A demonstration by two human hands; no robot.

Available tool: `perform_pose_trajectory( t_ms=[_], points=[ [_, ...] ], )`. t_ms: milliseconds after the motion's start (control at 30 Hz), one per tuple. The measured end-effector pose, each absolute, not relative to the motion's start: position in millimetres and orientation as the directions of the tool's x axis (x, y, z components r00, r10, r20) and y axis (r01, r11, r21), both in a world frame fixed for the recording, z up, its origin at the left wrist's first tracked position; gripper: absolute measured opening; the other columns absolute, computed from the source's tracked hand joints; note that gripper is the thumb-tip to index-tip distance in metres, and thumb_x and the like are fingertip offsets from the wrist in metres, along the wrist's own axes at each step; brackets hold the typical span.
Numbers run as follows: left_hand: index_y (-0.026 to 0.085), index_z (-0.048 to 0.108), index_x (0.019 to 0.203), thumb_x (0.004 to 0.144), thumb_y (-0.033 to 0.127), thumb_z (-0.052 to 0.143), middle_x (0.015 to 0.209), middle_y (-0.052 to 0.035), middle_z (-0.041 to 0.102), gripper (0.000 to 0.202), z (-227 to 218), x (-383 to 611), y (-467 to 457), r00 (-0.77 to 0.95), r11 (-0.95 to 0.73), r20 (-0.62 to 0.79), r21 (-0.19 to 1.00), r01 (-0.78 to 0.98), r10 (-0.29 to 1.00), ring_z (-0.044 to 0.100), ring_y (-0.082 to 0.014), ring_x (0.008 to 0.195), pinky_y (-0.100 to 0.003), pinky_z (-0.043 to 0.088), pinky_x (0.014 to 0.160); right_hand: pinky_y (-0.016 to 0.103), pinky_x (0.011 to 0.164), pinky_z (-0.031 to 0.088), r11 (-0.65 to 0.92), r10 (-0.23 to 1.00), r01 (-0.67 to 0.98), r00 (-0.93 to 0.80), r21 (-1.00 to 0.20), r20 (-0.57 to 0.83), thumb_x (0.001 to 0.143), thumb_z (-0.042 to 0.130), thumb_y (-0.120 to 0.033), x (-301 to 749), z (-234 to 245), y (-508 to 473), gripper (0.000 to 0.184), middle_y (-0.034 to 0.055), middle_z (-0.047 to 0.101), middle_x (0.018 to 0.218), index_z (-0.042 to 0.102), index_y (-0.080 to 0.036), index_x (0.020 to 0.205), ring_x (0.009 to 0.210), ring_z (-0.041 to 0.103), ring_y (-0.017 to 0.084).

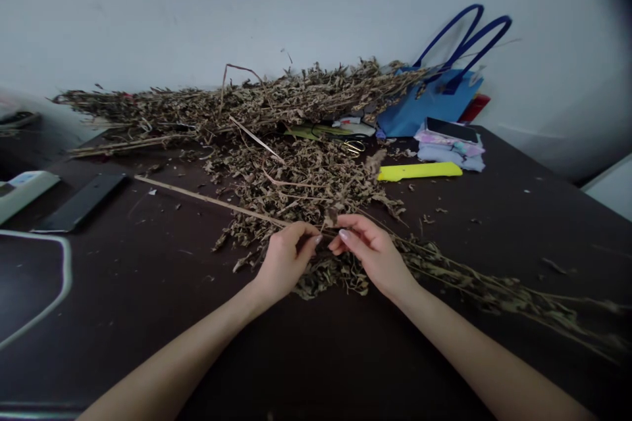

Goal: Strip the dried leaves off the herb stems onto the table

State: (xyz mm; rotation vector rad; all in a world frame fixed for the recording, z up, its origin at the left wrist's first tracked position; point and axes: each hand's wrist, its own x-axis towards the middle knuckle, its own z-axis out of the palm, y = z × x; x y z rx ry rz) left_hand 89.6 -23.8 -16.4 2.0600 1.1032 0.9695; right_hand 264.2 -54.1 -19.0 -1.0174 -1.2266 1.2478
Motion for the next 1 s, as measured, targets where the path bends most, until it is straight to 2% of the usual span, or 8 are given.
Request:
perform_pose_trajectory(
  t_ms=[133,300,400,500,667,833,1000],
  points=[
    [0.016,0.055,0.084,0.088,0.023,0.047,0.063,0.002,0.058,0.011,-16,86,-21,0.361,-0.346,0.216,0.871,0.348,0.907,0.052,-0.0089,0.057,-0.02,0.041,0.057,0.03,0.07,0.05,0.105,0.989,0.013,-0.108,-0.994,0.103,0.087,0.052,-0.03,266,-18,-56,0.02,0.0025,0.065,0.076,0.058,-0.02,0.103,0.071,0.062,0.014],
    [0.015,0.055,0.085,0.088,0.03,0.049,0.063,0.0012,0.058,0.016,-14,84,-19,0.366,-0.267,0.161,0.927,0.264,0.917,0.052,-0.0085,0.057,-0.018,0.041,0.054,0.03,0.069,0.051,0.095,0.987,0.02,-0.13,-0.995,0.091,0.086,0.052,-0.03,262,-16,-54,0.021,0.0017,0.065,0.073,0.056,-0.019,0.104,0.068,0.062,0.013],
    [0.015,0.055,0.081,0.088,0.031,0.048,0.061,0.0014,0.057,0.019,-11,85,-20,0.375,-0.268,0.155,0.924,0.272,0.914,0.05,-0.0074,0.053,-0.018,0.04,0.052,0.028,0.062,0.051,0.086,0.985,0.045,-0.152,-0.995,0.078,0.084,0.054,-0.03,255,-13,-54,0.023,0.001,0.063,0.071,0.055,-0.018,0.105,0.065,0.061,0.013],
    [0.015,0.054,0.08,0.088,0.032,0.048,0.058,0.0021,0.057,0.019,-10,86,-21,0.364,-0.265,0.153,0.923,0.279,0.919,0.049,-0.0072,0.05,-0.017,0.039,0.05,0.024,0.051,0.047,0.099,0.985,0.153,-0.156,-0.983,0.075,0.082,0.056,-0.029,248,-10,-55,0.023,0.0001,0.06,0.071,0.054,-0.019,0.104,0.061,0.06,0.013],
    [0.016,0.053,0.083,0.087,0.03,0.049,0.06,0.0019,0.056,0.015,-11,87,-24,0.374,-0.28,0.168,0.922,0.267,0.912,0.054,-0.0084,0.053,-0.018,0.042,0.051,0.023,0.054,0.045,0.266,0.964,0.364,-0.115,-0.893,0.24,0.081,0.054,-0.015,242,-9,-53,0.007,-0.0012,0.055,0.076,0.058,-0.02,0.086,0.055,0.055,0.009],
    [0.016,0.053,0.084,0.087,0.029,0.048,0.06,0.0021,0.057,0.014,-12,86,-23,0.399,-0.33,0.193,0.892,0.31,0.896,0.054,-0.0079,0.053,-0.018,0.041,0.052,0.023,0.057,0.044,0.355,0.934,0.483,-0.142,-0.801,0.328,0.082,0.051,-0.01,245,-10,-53,0.012,-0.0019,0.051,0.072,0.058,-0.019,0.08,0.057,0.053,0.009],
    [0.016,0.054,0.085,0.088,0.028,0.047,0.06,0.003,0.055,0.014,-14,86,-22,0.393,-0.358,0.211,0.865,0.351,0.895,0.052,-0.0075,0.052,-0.018,0.041,0.053,0.024,0.06,0.044,0.402,0.915,0.499,-0.18,-0.768,0.362,0.084,0.049,-0.011,247,-10,-53,0.013,-0.0011,0.054,0.074,0.058,-0.02,0.081,0.058,0.053,0.01]
  ],
)
